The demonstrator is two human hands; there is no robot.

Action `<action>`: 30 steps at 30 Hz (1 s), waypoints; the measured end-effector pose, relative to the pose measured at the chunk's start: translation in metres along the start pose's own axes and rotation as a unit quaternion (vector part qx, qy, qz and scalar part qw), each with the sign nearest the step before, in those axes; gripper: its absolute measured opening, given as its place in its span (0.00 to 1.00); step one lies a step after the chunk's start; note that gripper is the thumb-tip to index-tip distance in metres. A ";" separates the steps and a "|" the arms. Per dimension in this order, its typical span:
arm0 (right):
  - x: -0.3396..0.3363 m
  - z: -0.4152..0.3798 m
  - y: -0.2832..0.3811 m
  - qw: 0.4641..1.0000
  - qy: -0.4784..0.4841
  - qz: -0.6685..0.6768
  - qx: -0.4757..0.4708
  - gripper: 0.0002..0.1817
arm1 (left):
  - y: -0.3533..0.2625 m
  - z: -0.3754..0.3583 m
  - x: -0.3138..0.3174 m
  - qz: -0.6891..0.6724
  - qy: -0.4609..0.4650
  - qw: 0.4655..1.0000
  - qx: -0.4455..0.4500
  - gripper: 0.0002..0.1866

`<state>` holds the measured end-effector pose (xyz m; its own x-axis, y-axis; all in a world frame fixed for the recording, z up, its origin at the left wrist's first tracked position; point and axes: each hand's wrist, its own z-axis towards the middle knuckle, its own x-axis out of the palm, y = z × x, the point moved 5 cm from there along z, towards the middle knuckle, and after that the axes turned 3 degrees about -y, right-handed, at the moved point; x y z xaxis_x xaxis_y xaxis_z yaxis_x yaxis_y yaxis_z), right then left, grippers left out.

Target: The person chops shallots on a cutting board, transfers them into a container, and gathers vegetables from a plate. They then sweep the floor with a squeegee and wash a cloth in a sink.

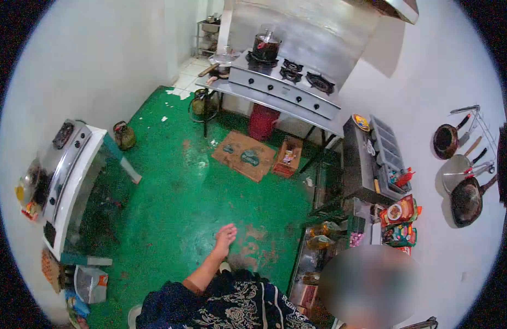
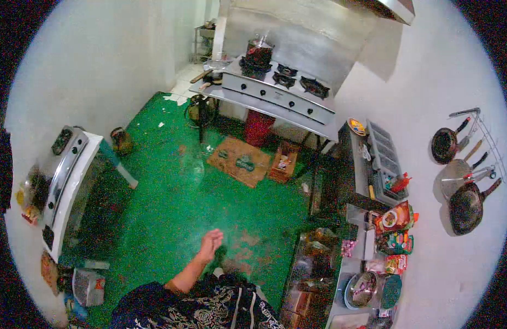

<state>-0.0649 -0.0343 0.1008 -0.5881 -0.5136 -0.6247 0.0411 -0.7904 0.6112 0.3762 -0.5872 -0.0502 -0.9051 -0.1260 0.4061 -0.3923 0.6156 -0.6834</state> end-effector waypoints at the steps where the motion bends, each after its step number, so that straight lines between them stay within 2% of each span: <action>1: 0.005 0.004 0.014 0.997 0.020 0.075 -0.003 0.17 | -0.004 0.003 -0.001 -0.026 -0.016 1.000 0.008 0.22; 2: 0.016 0.006 0.044 0.977 0.102 0.186 -0.002 0.23 | -0.007 0.006 0.004 -0.032 -0.007 0.999 0.009 0.22; 4: 0.023 -0.023 0.143 0.941 0.132 0.309 -0.047 0.21 | -0.011 0.006 0.014 -0.047 0.003 0.999 0.018 0.21; 6: 0.059 -0.048 0.190 0.924 0.242 0.294 0.032 0.19 | -0.014 -0.015 0.034 -0.043 0.083 0.996 0.003 0.21; 8: 0.085 -0.108 0.256 0.887 0.304 0.344 0.039 0.08 | -0.002 -0.014 0.050 -0.004 0.169 0.986 -0.002 0.20; 9: 0.103 -0.145 0.284 0.828 0.341 0.432 0.104 0.06 | 0.014 -0.004 0.053 0.033 0.212 0.977 -0.002 0.21; 10: 0.144 -0.175 0.289 0.798 0.420 0.423 0.085 0.06 | 0.023 -0.002 0.057 0.080 0.249 0.965 0.000 0.21; 12: 0.163 -0.261 0.350 0.720 0.544 0.417 0.109 0.03 | 0.015 -0.010 0.071 0.132 0.332 0.934 0.020 0.23; 13: 0.170 -0.337 0.409 0.644 0.617 0.447 0.067 0.03 | -0.017 -0.010 0.067 0.138 0.358 0.922 0.052 0.24; 16: 0.173 -0.434 0.500 0.554 0.695 0.456 -0.047 0.09 | -0.054 0.027 0.060 0.100 0.317 0.938 0.095 0.23; 19: 0.171 -0.509 0.579 0.455 0.762 0.446 -0.117 0.11 | -0.140 0.045 0.063 0.092 0.245 0.954 0.148 0.23; 20: 0.171 -0.528 0.608 0.425 0.785 0.431 -0.135 0.11 | -0.179 0.050 0.070 0.094 0.251 0.934 0.237 0.22; 22: 0.147 -0.543 0.681 0.382 0.814 0.396 -0.187 0.12 | -0.250 0.073 0.073 0.212 0.118 0.915 0.322 0.25; 25: 0.160 -0.583 0.763 0.283 0.849 0.390 -0.218 0.14 | -0.319 0.102 0.066 0.220 0.020 0.910 0.350 0.26; 28: 0.180 -0.636 0.823 0.249 0.784 0.462 -0.331 0.15 | -0.376 0.142 0.047 0.156 -0.079 0.916 0.360 0.26; 30: 0.193 -0.680 0.836 0.240 0.773 0.431 -0.399 0.16 | -0.405 0.151 0.035 0.121 -0.149 0.927 0.321 0.26</action>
<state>0.4051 -1.0216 0.1609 0.8937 0.3769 -0.2435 0.1130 0.3360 0.9350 0.4786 -0.9588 0.1488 -0.9469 -0.3129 0.0737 -0.1021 0.0755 -0.9919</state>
